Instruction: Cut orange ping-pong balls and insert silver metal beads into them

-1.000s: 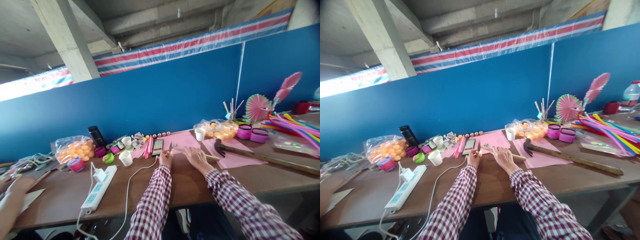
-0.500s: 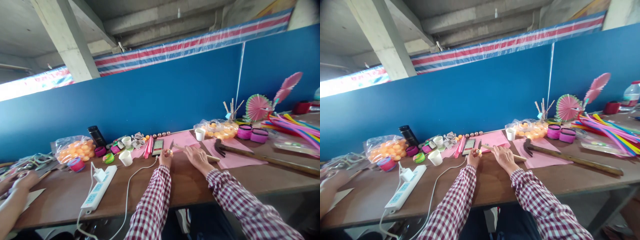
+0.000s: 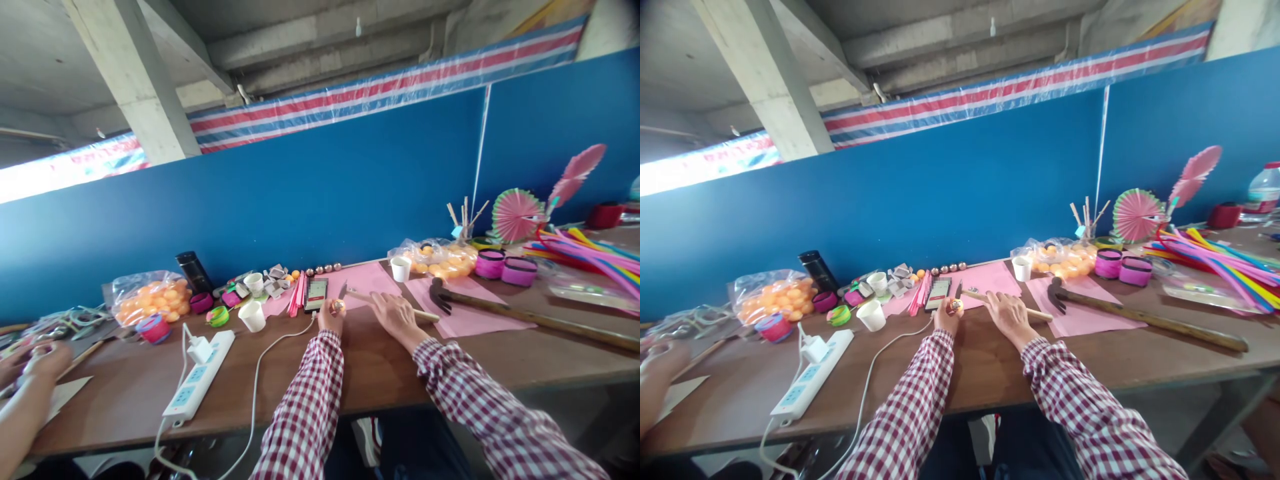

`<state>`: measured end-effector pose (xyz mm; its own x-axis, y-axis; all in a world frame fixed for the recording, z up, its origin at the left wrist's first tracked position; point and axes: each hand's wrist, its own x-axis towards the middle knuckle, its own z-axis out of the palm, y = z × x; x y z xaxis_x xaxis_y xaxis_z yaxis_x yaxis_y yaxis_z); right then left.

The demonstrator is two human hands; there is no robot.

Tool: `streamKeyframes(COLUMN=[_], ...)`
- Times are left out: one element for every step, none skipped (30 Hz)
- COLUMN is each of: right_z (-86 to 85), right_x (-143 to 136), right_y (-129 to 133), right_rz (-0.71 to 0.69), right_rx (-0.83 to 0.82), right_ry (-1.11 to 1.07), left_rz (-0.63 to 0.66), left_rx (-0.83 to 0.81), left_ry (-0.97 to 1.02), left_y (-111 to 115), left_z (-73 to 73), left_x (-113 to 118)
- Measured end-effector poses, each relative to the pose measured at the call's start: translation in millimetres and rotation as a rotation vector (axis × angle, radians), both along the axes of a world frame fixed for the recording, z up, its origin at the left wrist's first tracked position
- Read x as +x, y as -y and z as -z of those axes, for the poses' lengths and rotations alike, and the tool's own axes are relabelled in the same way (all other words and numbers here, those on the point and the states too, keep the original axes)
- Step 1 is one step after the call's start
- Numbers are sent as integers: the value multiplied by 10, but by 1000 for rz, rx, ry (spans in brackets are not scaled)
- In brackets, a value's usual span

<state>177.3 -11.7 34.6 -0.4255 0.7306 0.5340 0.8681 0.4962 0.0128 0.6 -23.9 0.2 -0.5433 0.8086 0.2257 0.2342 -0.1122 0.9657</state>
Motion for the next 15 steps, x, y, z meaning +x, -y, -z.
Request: streamKeyframes(right_z=[-2,-2,0,2,5,8,12,14,17,18,19,18,17,14,11], right_x=[-1,-3,-5,-6,-8,-8,-8,-7,-6,-5,-4,-2,-1,0,0], right_y=[3,5,8,9,10,9,7,5,3,0,-2,-2,-2,-1,2], right_rz=[-5,-12,-17,-21,-21,-20,-19,-21,-23,-24,-24,-22,-22,-21,-20], right_rx=[-3,-4,-4,0,8,17,25,28,26,20,14,10,11,16,22], right_ry=[11,24,35,40,37,28,20,17,19,25,30,33,30,22,12], left_rz=[2,3,3,0,-4,-9,-15,-19,-21,-23,-25,-27,-29,-31,-33], left_rx=[-6,-12,-18,-24,-29,-32,-35,-38,-39,-41,-42,-45,-47,-47,-47], left_ry=[-8,-16,-24,-32,-42,-52,-61,-71,-80,-88,-97,-104,-112,-120,-129], left_y=[1,-1,-5,-10,-16,-22,-28,-32,-35,-37,-38,-38,-38,-38,-38], left_z=[0,2,7,14,22,30,38,45,50,54,57,59,61,63,65], left_x=[0,0,-1,-2,-3,-5,-7,-8,-9,-10,-11,-12,-13,-14,-15])
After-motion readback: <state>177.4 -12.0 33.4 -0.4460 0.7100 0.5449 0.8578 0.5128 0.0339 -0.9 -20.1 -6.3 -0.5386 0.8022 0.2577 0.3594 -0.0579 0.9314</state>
